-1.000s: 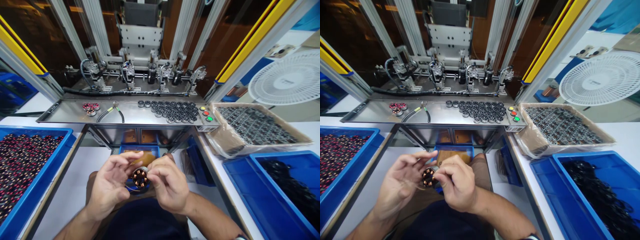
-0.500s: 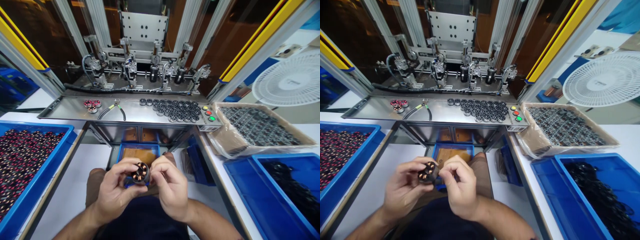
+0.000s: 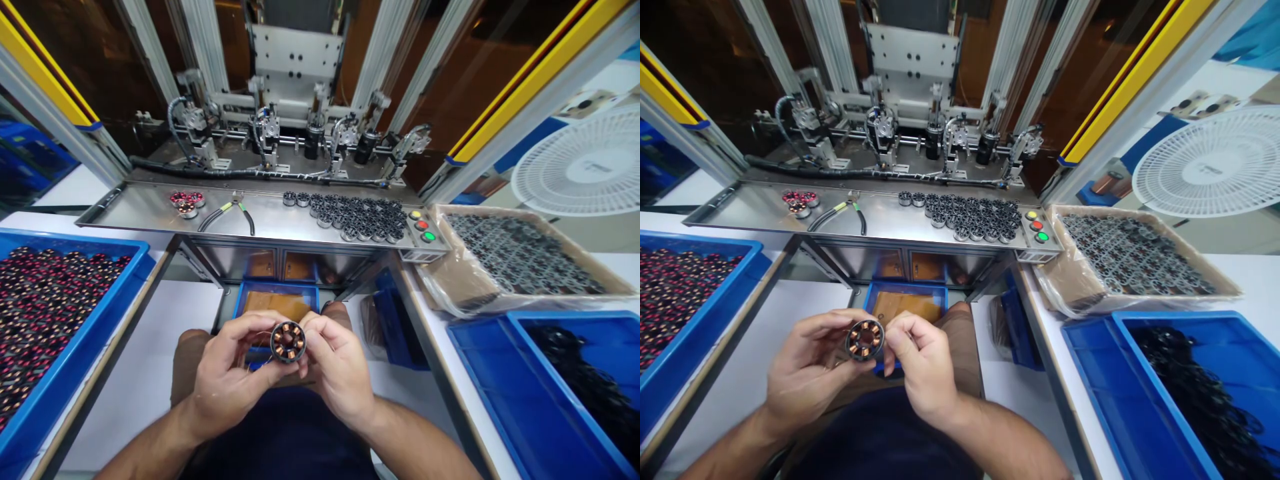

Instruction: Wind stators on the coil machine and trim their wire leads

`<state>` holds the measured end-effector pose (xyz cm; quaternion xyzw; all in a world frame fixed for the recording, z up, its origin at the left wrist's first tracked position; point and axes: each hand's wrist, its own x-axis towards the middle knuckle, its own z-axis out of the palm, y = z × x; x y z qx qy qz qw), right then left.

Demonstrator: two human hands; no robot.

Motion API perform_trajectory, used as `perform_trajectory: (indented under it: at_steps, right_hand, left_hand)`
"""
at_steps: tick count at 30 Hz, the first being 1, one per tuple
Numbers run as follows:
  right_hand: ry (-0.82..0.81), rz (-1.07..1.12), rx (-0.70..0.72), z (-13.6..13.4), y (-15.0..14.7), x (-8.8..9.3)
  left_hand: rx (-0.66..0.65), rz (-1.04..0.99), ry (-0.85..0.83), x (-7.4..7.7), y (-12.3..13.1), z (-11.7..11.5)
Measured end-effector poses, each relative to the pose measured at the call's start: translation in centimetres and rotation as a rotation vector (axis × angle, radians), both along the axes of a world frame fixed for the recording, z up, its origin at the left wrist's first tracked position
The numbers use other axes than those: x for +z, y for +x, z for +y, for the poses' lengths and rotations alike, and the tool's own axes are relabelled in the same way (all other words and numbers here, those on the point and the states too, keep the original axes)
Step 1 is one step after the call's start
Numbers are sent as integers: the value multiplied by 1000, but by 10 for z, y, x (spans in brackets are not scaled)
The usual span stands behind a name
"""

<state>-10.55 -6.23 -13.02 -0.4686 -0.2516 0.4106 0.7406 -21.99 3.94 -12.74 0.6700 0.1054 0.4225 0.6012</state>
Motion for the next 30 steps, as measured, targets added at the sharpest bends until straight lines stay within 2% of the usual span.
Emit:
perform_trajectory:
  at_steps: [7,24,27,30]
  right_hand:
    - [18,-41,-26,0,-1,1]
    - [30,-222,-115,-1,-2,7]
    - [81,-360,-182,-1,1,9]
    - [139,-667,-270,-4,9,13]
  left_hand:
    - [-14,18,-13,-4,-5,-1]
    - [-50,0,-43,-1,-7,-9]
    - [-100,7,-94,-1,-11,-9]
    - [-242,0,-244,0,-13,-4]
